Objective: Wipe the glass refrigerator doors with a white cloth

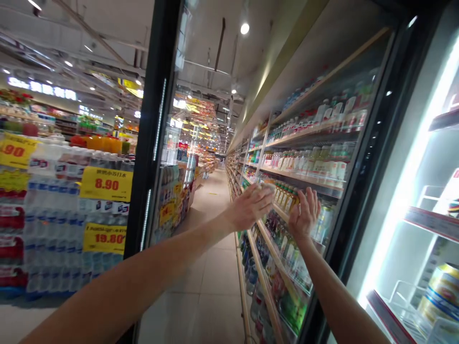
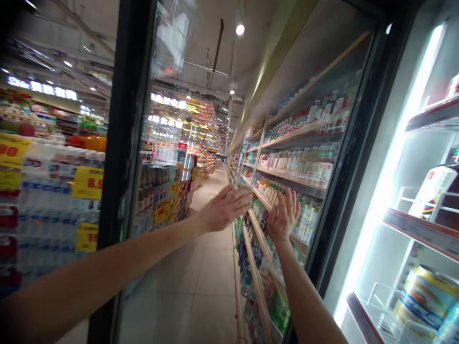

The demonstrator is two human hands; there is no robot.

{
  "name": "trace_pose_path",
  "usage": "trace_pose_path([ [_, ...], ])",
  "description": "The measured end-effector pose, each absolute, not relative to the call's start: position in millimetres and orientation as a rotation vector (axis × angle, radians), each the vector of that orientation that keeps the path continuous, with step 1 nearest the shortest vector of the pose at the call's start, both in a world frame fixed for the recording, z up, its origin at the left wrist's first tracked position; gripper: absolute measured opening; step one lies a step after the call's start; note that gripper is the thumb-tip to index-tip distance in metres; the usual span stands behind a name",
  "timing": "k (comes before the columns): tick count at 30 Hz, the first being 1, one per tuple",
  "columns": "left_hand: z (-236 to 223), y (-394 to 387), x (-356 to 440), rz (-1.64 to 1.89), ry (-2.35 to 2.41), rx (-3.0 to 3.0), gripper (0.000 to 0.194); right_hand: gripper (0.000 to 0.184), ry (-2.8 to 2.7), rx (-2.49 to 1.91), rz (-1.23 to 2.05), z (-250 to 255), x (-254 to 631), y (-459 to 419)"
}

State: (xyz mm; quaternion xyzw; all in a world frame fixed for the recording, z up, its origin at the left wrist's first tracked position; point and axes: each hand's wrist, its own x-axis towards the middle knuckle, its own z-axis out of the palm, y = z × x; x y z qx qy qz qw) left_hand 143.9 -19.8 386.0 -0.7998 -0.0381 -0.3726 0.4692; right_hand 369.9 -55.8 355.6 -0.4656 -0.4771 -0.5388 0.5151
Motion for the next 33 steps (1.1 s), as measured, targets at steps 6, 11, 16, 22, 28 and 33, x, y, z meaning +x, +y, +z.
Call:
trace_pose_path([
  [6, 378, -16, 136, -0.754, 0.075, -1.979, 0.032, 0.045, -1.156, -1.131, -1.294, 355, 370, -56],
  [11, 386, -18, 135, -0.938, -0.165, -1.936, 0.035, 0.044, -1.153, -1.137, -1.303, 356, 369, -57],
  [16, 357, -20, 139, -0.749, 0.064, -1.958, 0.032, 0.043, -1.154, -1.138, -1.313, 357, 369, -57],
  [22, 379, -12, 111, -1.013, -0.320, -1.879, 0.039, 0.043, -1.144, -1.135, -1.302, 357, 370, -56],
  [28, 360, -13, 96, -0.746, -0.043, -1.916, 0.036, 0.043, -1.156, -1.140, -1.294, 356, 370, -58],
  [33, 388, -2, 61, -1.064, -0.383, -1.793, 0.038, 0.043, -1.148, -1.141, -1.299, 356, 371, -60],
])
